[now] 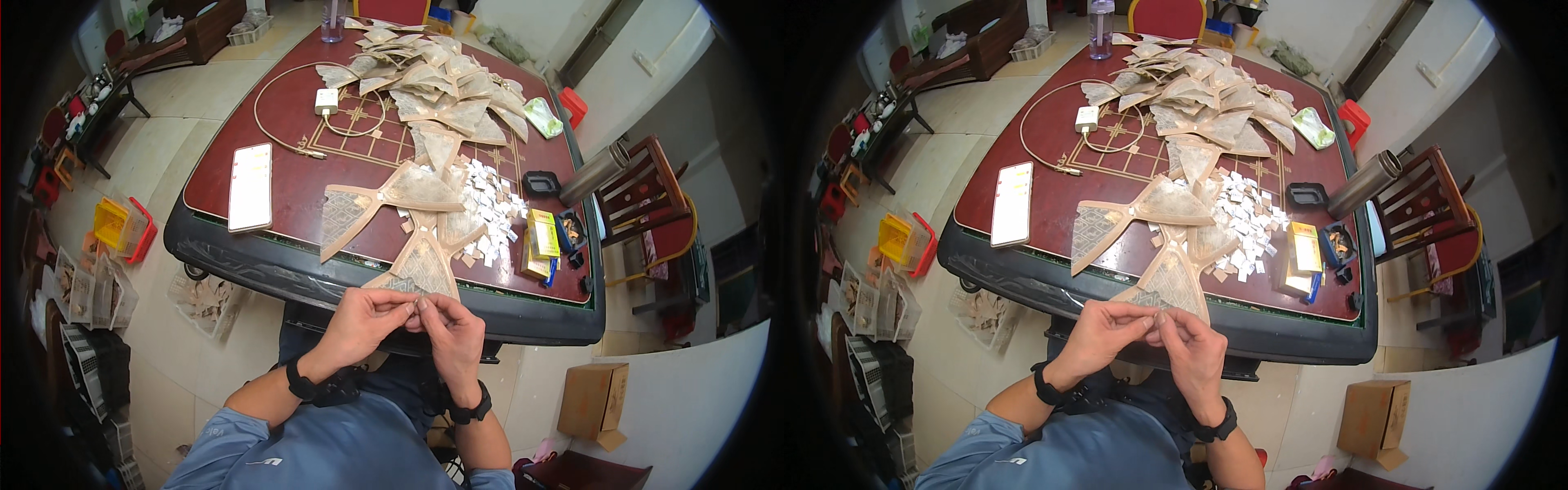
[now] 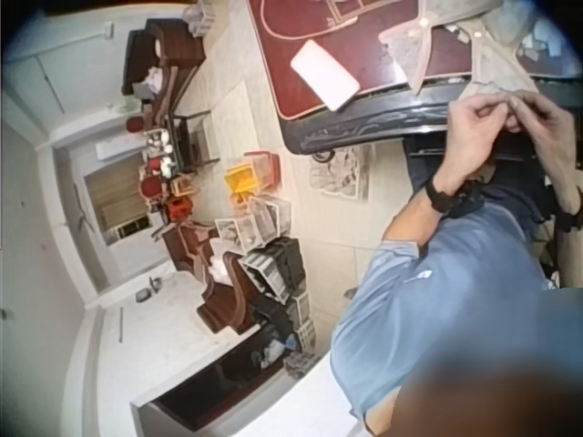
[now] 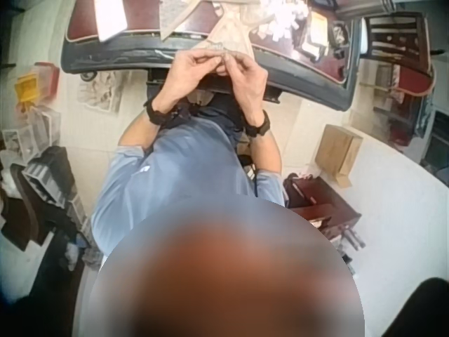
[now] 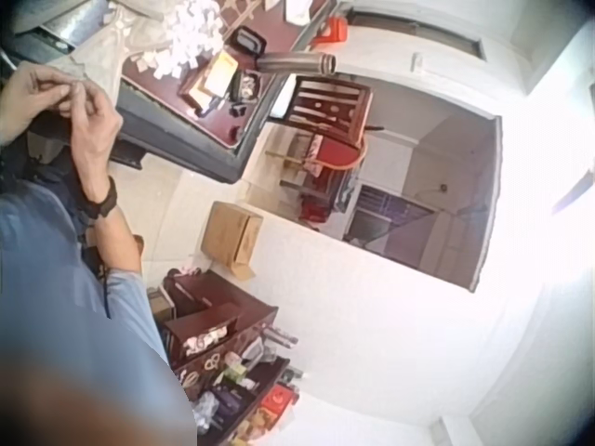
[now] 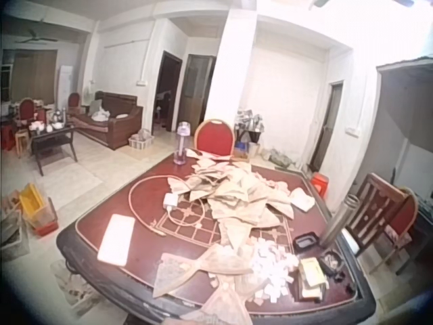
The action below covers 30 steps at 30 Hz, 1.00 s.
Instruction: The person is folding and assembling paper bows from pre-cut pieces.
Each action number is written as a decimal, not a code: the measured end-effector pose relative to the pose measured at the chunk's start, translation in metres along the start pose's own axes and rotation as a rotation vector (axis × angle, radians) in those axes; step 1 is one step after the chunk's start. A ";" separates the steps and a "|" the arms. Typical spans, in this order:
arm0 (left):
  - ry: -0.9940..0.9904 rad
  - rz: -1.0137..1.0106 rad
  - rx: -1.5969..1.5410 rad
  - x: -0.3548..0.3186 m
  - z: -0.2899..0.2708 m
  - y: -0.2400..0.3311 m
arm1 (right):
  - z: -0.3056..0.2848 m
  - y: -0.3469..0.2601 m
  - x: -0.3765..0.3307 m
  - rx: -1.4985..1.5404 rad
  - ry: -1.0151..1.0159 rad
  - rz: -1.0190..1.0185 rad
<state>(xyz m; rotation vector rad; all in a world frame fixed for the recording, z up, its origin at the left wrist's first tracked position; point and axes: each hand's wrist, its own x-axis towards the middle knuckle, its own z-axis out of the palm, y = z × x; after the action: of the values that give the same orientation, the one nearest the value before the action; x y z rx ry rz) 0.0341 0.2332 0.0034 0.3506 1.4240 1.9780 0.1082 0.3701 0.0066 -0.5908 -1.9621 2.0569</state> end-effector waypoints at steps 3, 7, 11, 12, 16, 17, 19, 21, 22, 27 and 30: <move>-0.006 -0.031 -0.025 0.002 -0.004 0.001 | 0.000 0.000 0.000 -0.016 0.015 0.001; -0.018 -0.078 -0.119 0.002 -0.007 0.001 | 0.001 -0.004 -0.004 0.001 0.008 -0.012; -0.036 -0.087 -0.138 0.003 -0.011 -0.002 | 0.000 -0.005 -0.006 0.003 -0.013 -0.024; -0.035 -0.102 -0.188 0.003 -0.011 -0.003 | 0.000 -0.005 -0.007 0.003 -0.012 -0.024; -0.050 -0.116 -0.202 0.004 -0.012 -0.005 | 0.000 -0.005 -0.009 0.013 -0.011 -0.058; -0.050 -0.117 -0.202 0.004 -0.012 -0.004 | 0.001 -0.004 -0.010 0.026 -0.011 -0.074; -0.119 -0.005 -0.117 0.004 -0.010 -0.003 | -0.002 -0.001 -0.012 0.050 -0.030 -0.082; -0.119 -0.016 -0.132 0.003 -0.009 -0.002 | -0.004 0.000 -0.012 0.073 -0.047 -0.092; -0.118 -0.028 -0.148 0.002 -0.009 -0.001 | -0.006 -0.001 -0.013 0.074 -0.062 -0.091; -0.080 -0.021 -0.136 0.000 -0.006 -0.001 | -0.005 -0.001 -0.016 0.087 -0.072 -0.090; -0.090 -0.012 -0.134 -0.002 -0.006 0.000 | -0.003 0.001 -0.018 0.130 -0.071 -0.088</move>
<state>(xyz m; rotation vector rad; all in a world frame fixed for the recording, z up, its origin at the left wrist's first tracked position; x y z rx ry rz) 0.0320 0.2279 0.0014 0.3651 1.2286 2.0100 0.1257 0.3649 0.0079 -0.4022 -1.8390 2.1575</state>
